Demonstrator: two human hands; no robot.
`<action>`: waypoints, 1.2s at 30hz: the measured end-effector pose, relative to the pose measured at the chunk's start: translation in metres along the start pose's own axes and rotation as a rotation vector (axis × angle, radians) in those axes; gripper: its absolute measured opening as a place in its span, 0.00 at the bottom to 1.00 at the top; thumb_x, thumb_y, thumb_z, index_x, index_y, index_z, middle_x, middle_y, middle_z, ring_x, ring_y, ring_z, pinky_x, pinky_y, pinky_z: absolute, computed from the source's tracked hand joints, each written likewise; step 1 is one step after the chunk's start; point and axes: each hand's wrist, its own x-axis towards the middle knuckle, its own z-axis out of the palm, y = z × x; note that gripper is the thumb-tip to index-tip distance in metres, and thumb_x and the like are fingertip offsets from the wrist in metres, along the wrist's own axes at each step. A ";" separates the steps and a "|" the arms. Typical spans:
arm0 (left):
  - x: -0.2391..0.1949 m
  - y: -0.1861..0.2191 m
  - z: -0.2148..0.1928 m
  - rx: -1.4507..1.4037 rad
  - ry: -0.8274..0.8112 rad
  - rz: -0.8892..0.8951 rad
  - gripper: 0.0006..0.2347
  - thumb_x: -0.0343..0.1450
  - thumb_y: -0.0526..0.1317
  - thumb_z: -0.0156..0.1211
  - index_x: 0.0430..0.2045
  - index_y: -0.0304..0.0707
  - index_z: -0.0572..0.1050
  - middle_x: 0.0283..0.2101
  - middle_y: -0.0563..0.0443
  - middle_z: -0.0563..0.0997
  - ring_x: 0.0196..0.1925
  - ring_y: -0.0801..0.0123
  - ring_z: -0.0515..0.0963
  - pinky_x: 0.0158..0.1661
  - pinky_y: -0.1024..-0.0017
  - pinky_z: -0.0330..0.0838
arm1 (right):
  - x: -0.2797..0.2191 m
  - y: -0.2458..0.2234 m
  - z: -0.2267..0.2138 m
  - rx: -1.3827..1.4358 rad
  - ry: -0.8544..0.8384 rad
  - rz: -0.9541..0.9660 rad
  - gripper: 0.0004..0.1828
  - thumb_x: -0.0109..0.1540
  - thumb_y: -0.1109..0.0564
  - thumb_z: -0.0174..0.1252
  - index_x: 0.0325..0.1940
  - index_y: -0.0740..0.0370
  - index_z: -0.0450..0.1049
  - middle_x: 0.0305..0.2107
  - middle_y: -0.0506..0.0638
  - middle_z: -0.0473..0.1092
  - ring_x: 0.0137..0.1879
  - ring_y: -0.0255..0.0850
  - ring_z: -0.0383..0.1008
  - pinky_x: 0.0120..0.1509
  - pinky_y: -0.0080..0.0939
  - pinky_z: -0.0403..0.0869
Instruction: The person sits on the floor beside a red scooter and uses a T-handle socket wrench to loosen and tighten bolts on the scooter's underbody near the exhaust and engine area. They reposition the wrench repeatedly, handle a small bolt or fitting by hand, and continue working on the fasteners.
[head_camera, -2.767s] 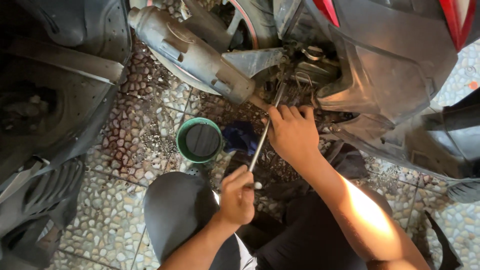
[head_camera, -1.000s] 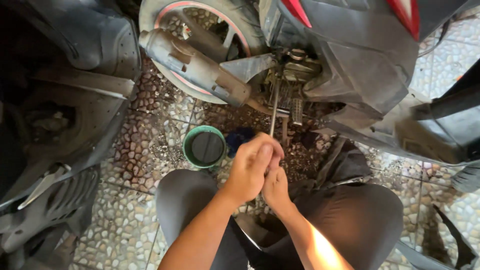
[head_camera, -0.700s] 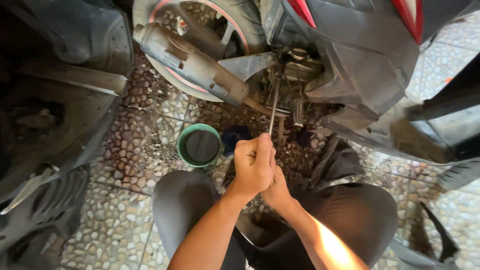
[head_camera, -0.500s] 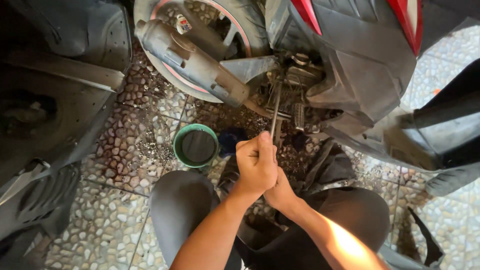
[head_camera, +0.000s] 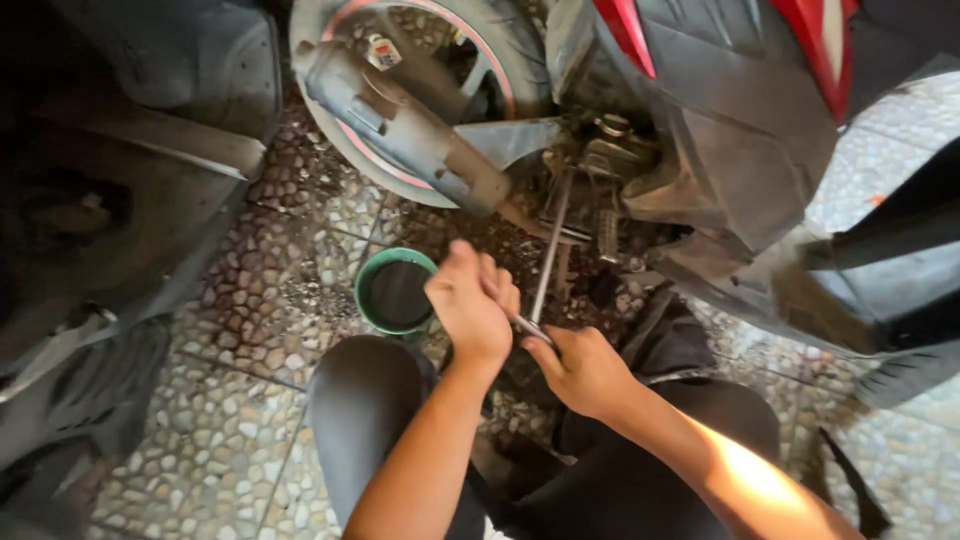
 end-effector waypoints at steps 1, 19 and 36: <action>-0.004 0.004 0.000 0.011 -0.001 0.005 0.22 0.79 0.48 0.49 0.13 0.43 0.55 0.15 0.57 0.56 0.11 0.74 0.51 0.13 0.72 0.44 | -0.002 0.001 -0.001 0.011 0.001 -0.004 0.17 0.65 0.49 0.60 0.28 0.65 0.75 0.17 0.64 0.69 0.25 0.64 0.69 0.27 0.56 0.67; -0.018 -0.005 -0.026 -0.133 0.034 -0.395 0.23 0.78 0.54 0.43 0.10 0.45 0.56 0.11 0.59 0.52 0.11 0.73 0.45 0.16 0.70 0.41 | 0.003 -0.005 -0.053 -0.234 -0.427 0.057 0.25 0.64 0.39 0.55 0.26 0.62 0.73 0.13 0.62 0.69 0.24 0.62 0.72 0.29 0.61 0.69; -0.007 -0.036 -0.073 -0.390 0.185 -0.391 0.18 0.75 0.47 0.47 0.13 0.49 0.56 0.13 0.62 0.49 0.12 0.75 0.44 0.15 0.72 0.41 | 0.034 -0.050 -0.082 -0.920 -0.799 -0.180 0.21 0.68 0.39 0.43 0.44 0.52 0.77 0.23 0.56 0.75 0.28 0.56 0.79 0.29 0.58 0.78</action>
